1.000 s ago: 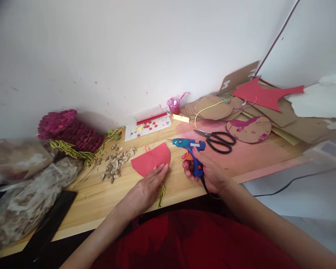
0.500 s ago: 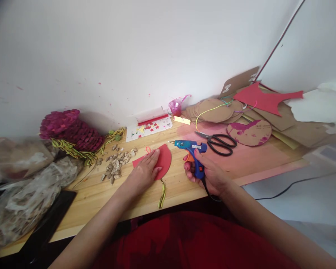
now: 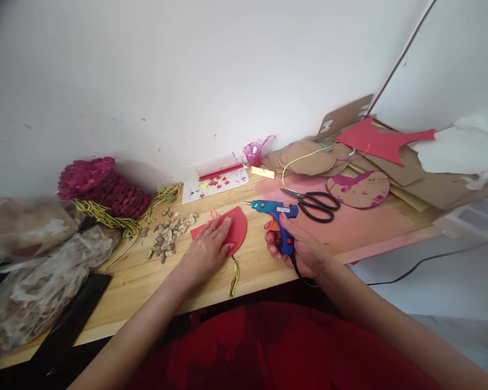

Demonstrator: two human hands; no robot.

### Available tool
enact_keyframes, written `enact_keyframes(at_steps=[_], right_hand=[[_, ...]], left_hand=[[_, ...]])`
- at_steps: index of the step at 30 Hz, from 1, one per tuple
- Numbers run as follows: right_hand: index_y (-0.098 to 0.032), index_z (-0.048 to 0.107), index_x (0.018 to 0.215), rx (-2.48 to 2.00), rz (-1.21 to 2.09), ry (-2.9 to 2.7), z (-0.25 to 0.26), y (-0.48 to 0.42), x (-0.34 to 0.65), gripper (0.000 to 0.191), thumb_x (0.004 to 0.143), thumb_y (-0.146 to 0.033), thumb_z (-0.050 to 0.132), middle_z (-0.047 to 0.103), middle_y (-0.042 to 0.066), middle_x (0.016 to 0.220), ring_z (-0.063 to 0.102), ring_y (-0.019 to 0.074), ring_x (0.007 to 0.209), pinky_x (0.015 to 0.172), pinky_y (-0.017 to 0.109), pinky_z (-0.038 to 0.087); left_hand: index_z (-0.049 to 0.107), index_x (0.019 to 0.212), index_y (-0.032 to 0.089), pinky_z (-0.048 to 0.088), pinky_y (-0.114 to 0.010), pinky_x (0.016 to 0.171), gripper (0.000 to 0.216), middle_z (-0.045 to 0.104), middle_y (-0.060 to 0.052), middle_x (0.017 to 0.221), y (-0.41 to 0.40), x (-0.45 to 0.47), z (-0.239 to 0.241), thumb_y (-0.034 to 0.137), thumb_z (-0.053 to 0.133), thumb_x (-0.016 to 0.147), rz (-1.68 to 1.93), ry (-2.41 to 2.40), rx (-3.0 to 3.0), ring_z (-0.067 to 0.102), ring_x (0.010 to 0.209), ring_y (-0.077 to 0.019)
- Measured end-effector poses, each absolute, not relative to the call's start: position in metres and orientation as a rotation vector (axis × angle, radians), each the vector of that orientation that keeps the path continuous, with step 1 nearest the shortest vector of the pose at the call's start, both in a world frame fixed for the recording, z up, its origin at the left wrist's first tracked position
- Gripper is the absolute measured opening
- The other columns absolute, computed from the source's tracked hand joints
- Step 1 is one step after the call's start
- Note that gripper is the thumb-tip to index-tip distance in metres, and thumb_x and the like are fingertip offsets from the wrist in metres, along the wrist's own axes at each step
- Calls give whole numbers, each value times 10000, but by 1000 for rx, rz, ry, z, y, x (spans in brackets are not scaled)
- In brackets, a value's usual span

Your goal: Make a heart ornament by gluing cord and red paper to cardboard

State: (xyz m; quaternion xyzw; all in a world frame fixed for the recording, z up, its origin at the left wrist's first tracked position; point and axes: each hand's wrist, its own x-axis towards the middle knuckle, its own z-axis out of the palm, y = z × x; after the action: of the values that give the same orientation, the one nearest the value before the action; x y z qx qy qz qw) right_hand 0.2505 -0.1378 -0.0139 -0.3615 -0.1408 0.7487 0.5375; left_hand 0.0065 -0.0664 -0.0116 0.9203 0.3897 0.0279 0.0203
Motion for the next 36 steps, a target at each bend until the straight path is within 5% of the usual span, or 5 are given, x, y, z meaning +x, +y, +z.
enact_keyframes(at_steps=[10, 16, 21, 32, 36], right_hand=[[-177, 677, 897, -854, 1776, -372, -13, -138, 250, 340, 916, -509, 608, 628, 20, 704, 564, 105, 540, 446, 177, 449], [-174, 667, 889, -880, 1771, -326, -11, -139, 250, 340, 909, -510, 616, 631, 21, 690, 563, 110, 531, 431, 183, 443], [-172, 670, 896, -885, 1776, -347, -12, -137, 249, 341, 928, -502, 590, 634, 24, 696, 566, 108, 529, 434, 177, 446], [-184, 681, 864, -873, 1761, -356, -15, -139, 251, 329, 910, -505, 623, 649, 24, 707, 577, 107, 542, 459, 174, 472], [-175, 690, 869, -864, 1785, -353, -16, -139, 253, 333, 895, -504, 643, 651, 26, 717, 580, 103, 546, 470, 169, 480]], left_hand=[[229, 1565, 139, 257, -545, 1207, 741, 430, -154, 1540, -54, 4, 2, 452, 506, 954, 61, 1208, 2749, 176, 1507, -342], [297, 1526, 86, 297, -440, 1214, 555, 406, -169, 1551, -81, -4, -14, 160, 393, 984, 166, 1009, 2838, 256, 1495, -249], [137, 1576, 141, 326, -393, 1206, 726, 354, -128, 1586, -105, -15, -21, -18, 348, 900, 204, 797, 2872, 235, 1501, -175], [318, 1526, 83, 279, -492, 1214, 544, 331, -179, 1578, -65, 11, -15, 239, 381, 1009, 204, 1172, 2716, 246, 1493, -270], [265, 1562, 230, 397, -420, 1153, 576, 446, -93, 1528, -97, -7, 15, 339, 424, 1019, 155, 746, 2391, 416, 1422, -225]])
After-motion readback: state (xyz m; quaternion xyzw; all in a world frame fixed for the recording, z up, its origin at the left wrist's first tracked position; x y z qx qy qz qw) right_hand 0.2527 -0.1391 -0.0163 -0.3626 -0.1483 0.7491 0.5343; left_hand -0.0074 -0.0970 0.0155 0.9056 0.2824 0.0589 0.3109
